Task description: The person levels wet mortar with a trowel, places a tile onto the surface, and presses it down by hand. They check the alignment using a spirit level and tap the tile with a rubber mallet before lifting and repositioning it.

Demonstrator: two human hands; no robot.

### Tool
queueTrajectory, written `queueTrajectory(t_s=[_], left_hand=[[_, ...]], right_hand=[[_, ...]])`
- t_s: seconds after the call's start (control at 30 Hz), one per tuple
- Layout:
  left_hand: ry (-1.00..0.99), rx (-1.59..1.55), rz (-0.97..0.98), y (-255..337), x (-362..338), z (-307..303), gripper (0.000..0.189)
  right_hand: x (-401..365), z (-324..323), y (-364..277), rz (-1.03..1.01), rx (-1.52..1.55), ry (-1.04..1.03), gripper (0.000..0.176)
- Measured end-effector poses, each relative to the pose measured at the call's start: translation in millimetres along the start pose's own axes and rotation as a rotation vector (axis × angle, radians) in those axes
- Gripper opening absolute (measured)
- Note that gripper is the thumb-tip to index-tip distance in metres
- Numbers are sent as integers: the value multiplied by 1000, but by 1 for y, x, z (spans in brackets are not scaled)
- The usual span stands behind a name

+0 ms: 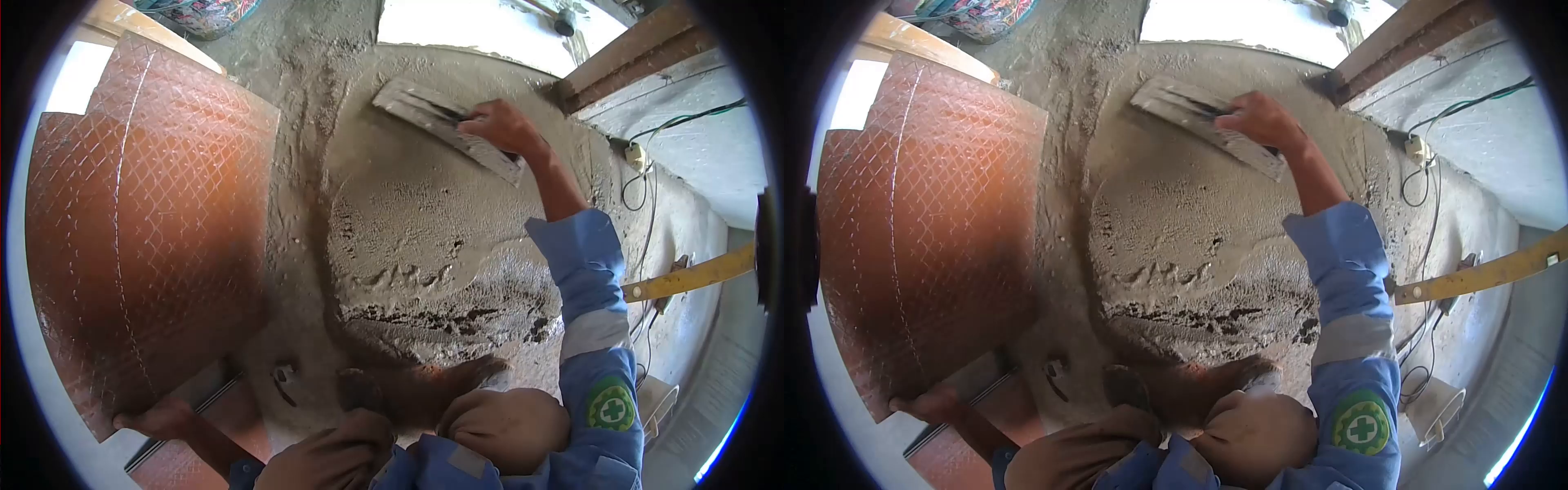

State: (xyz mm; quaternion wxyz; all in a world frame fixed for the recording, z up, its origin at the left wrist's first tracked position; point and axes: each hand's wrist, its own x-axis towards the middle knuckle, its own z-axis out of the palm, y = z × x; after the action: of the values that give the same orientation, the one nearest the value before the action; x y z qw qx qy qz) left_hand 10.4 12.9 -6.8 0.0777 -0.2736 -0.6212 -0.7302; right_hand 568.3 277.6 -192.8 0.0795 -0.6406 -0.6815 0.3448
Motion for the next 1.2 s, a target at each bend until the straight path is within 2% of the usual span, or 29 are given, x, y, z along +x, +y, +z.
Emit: queueTrajectory(t_s=[0.03, 0.1, 0.2, 0.27, 0.37, 0.43, 0.47, 0.53, 0.63, 0.7, 0.77, 0.8, 0.83, 0.87, 0.9, 0.93, 1.0, 1.03, 1.07, 1.1, 1.17, 1.2], left_hand=[[-8, -24, -3, 2, -3, 3, 79], [-21, -39, -7, 4, -4, 0, 80], [-25, -13, 12, -3, 3, -10, 82], [-28, 13, -8, -7, 7, -16, 84], [-40, 22, -13, -5, 5, -14, 85], [-62, -26, -32, 5, -4, -4, 84], [-79, -62, -46, 9, -8, 1, 84], [-144, -127, -60, 8, -8, -2, 87], [-181, -139, -36, 11, -12, -9, 91], [-182, -112, -22, 12, -17, -8, 92], [-18, -72, -91, 15, -21, -10, 93], [21, -52, -65, 4, -14, -16, 93], [6, -73, -79, -1, -11, -19, 93], [-34, -62, 0, -6, -6, -23, 92], [-69, -56, 81, -11, -1, -26, 92], [-79, -81, 79, -23, 9, -30, 92], [-112, -46, 227, -44, 25, -35, 97], [-127, -63, 223, -38, 23, -30, 97], [-127, -91, 208, -34, 20, -26, 93], [-130, -117, 184, -25, 12, -22, 89], [-134, -165, 131, -6, -5, -14, 82], [-129, -189, 113, -2, -9, -10, 78]], right_hand=[[2, 7, -12, 1, 8, -3, 48], [-2, 22, -32, -55, -54, -238, 49], [-39, 46, -56, -127, -226, -254, 50], [-65, 52, -68, -119, -259, -375, 54], [-110, 74, -67, -154, -227, -339, 54], [-139, 79, -80, -55, -212, -463, 52], [-152, 86, -78, -41, -215, -448, 52], [-178, 104, -74, -179, -207, -413, 49], [-217, 114, -89, -93, -159, -433, 46], [-239, 126, -94, -55, -149, -389, 47], [-263, 133, -108, 7, -64, -369, 47], [-271, 133, -120, 45, 3, -362, 46], [-277, 141, -123, 65, 1, -342, 46], [-279, 155, -123, 30, 1, -242, 43], [-278, 167, -117, -9, -4, -140, 40], [-275, 179, -106, -22, -15, -42, 36], [-272, 167, -91, 75, -4, -30, 35], [-271, 160, -82, 162, 6, -38, 34], [-270, 164, -63, 204, 9, 65, 37], [-274, 159, -46, 235, 2, 79, 37], [-287, 146, -12, 256, -64, 357, 33], [-293, 137, 1, 278, -73, 372, 33]])
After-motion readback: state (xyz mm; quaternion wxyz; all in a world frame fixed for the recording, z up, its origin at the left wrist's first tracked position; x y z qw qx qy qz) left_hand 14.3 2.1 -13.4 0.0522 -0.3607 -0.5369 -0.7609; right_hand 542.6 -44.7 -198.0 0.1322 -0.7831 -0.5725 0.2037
